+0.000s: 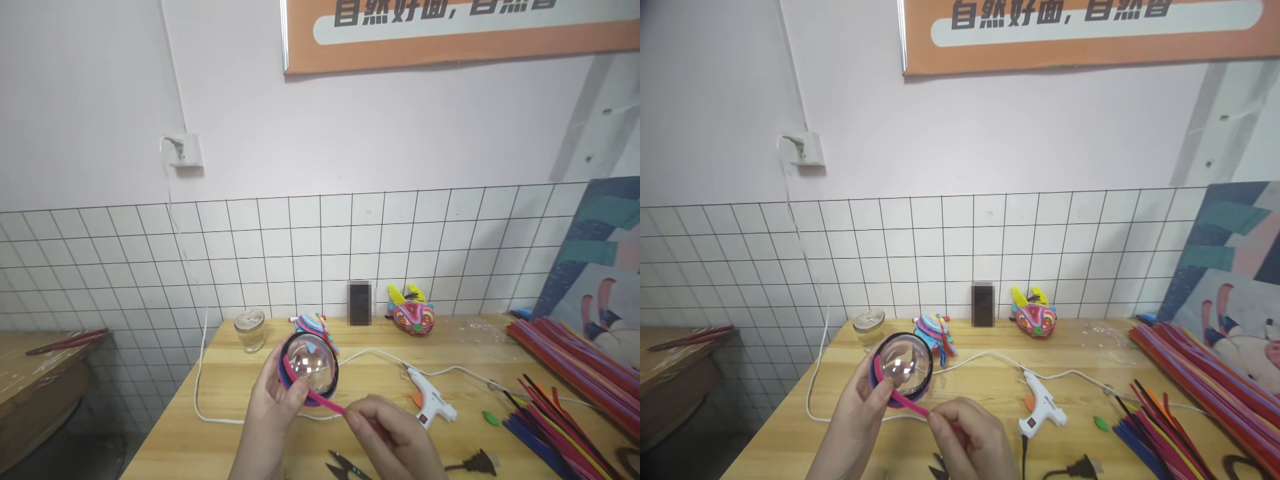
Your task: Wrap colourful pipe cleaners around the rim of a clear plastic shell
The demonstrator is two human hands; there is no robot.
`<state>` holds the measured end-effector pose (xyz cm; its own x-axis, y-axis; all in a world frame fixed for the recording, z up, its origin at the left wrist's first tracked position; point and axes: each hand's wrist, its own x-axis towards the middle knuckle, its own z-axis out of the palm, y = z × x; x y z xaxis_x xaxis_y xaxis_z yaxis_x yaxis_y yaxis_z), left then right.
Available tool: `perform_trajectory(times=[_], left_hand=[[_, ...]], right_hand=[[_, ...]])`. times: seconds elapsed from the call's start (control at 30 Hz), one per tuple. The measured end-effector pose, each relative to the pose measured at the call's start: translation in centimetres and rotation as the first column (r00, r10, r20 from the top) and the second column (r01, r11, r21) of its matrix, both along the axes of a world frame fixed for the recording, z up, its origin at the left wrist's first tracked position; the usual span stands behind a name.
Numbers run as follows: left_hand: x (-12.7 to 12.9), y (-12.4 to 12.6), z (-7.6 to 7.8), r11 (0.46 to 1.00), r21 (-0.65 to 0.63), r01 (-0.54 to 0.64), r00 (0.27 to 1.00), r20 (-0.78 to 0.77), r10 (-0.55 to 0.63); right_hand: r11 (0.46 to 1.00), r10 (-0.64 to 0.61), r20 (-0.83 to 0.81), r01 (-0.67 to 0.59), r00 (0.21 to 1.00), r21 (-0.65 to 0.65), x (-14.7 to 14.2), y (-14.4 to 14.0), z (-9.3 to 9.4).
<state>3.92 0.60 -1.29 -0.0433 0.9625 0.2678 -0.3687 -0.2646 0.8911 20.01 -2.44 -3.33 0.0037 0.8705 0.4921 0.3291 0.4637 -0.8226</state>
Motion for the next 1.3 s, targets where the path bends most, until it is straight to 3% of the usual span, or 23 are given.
perform_trajectory(times=[0.27, 0.67, 1.3], left_hand=[[0.3, -0.2, 0.0, 0.994, -0.077, 0.076, 0.997, 0.006, -0.076], [0.3, -0.3, -0.2, 0.991, -0.057, 0.119, 0.993, -0.004, -0.119], [0.6, -0.8, 0.6, 0.967, -0.068, 0.246, 0.969, 0.045, -0.243]], right_hand=[[0.998, -0.040, -0.017, 0.039, 0.999, -0.057, 0.5, 0.0, 0.5], [0.997, -0.037, -0.063, 0.033, 0.997, -0.069, 0.8, -0.1, 0.6], [0.999, -0.016, 0.063, 0.019, 0.998, -0.035, 1.5, -0.3, 1.4]])
